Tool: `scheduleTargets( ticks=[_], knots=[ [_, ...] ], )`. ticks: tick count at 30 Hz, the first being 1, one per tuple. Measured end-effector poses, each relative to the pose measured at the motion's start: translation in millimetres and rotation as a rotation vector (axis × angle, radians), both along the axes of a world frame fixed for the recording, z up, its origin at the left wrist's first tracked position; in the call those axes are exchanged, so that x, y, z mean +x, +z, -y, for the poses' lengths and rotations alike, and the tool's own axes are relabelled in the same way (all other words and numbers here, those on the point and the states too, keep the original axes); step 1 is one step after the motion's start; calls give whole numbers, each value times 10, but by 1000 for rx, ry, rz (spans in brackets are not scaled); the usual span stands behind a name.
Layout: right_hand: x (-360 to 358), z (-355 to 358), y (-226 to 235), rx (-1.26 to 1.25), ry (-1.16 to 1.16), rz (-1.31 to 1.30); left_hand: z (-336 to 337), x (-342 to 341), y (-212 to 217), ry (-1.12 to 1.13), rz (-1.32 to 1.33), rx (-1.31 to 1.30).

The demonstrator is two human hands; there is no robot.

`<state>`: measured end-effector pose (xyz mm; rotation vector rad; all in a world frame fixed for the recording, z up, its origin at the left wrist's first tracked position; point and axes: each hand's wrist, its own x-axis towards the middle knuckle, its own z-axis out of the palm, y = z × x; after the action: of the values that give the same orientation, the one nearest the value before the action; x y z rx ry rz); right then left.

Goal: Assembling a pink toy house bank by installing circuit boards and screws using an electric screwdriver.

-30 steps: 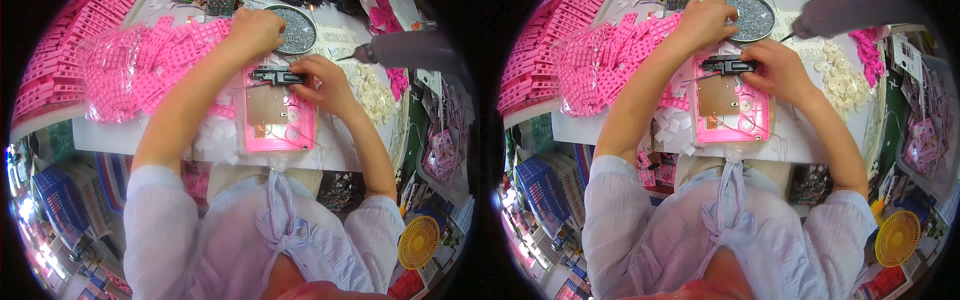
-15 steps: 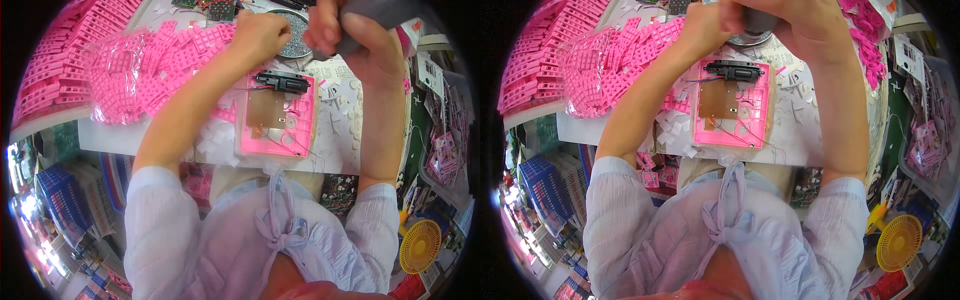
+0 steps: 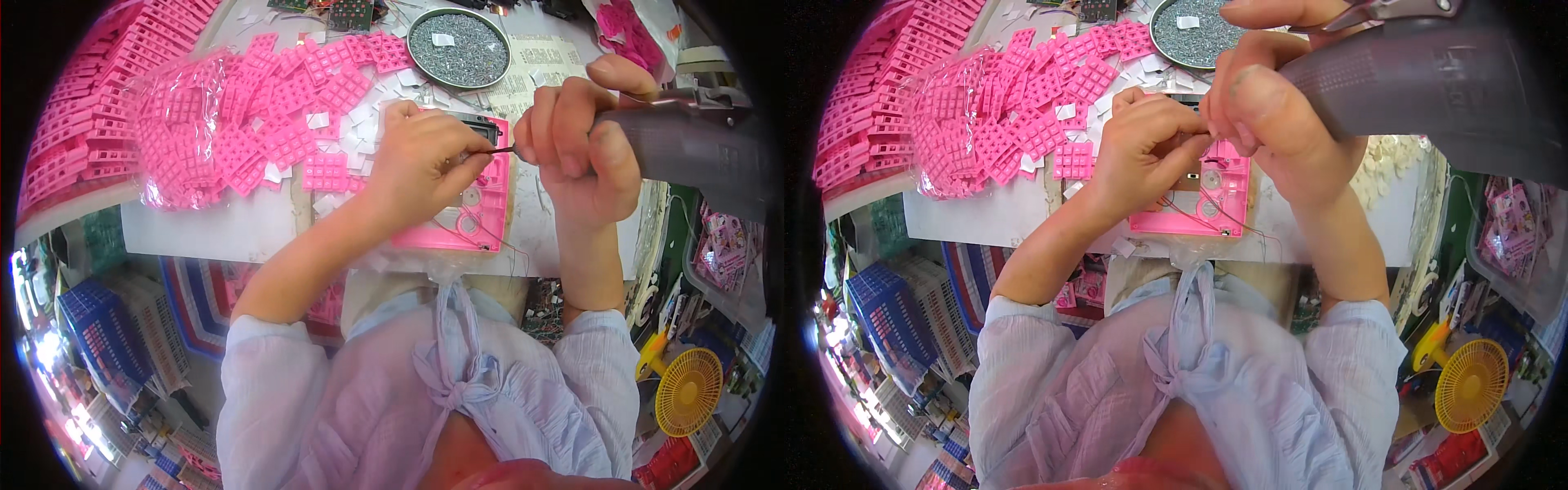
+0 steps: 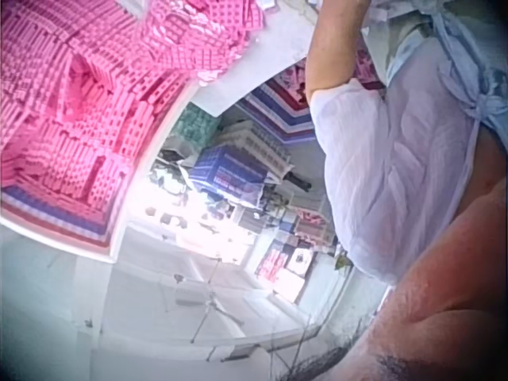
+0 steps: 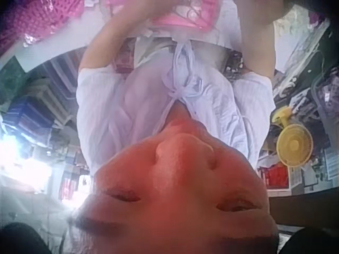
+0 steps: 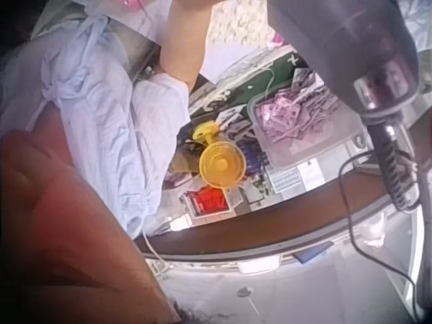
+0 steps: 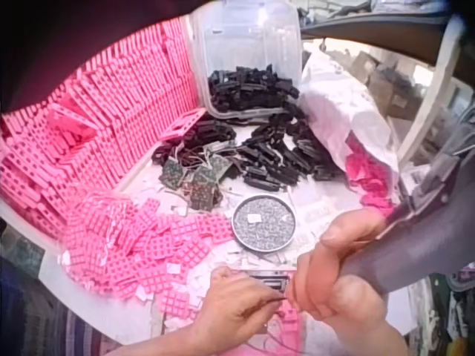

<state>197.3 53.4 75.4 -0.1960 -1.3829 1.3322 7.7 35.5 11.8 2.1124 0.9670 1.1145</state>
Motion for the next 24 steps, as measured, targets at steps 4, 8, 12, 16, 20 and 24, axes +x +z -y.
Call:
scheduleTargets(
  ticks=[4,8,12,16,20,24],
  knots=[
    [-37,1,-15,16,-6,-1,-23,15,-41,54,-105,131],
    [3,-153,-200,-25,-197,8,-126,32,41,239,-376,320],
    [-12,-300,-462,-124,-217,-70,-158,-7,-115,171,-478,232],
    [-68,-312,-574,-148,-296,78,-147,-18,-109,169,-487,189],
    [-130,-215,-536,-67,-447,275,-186,21,-95,115,-478,170],
    [-97,-328,-490,32,-383,395,-308,-43,-63,-21,-486,117]
  ],
)
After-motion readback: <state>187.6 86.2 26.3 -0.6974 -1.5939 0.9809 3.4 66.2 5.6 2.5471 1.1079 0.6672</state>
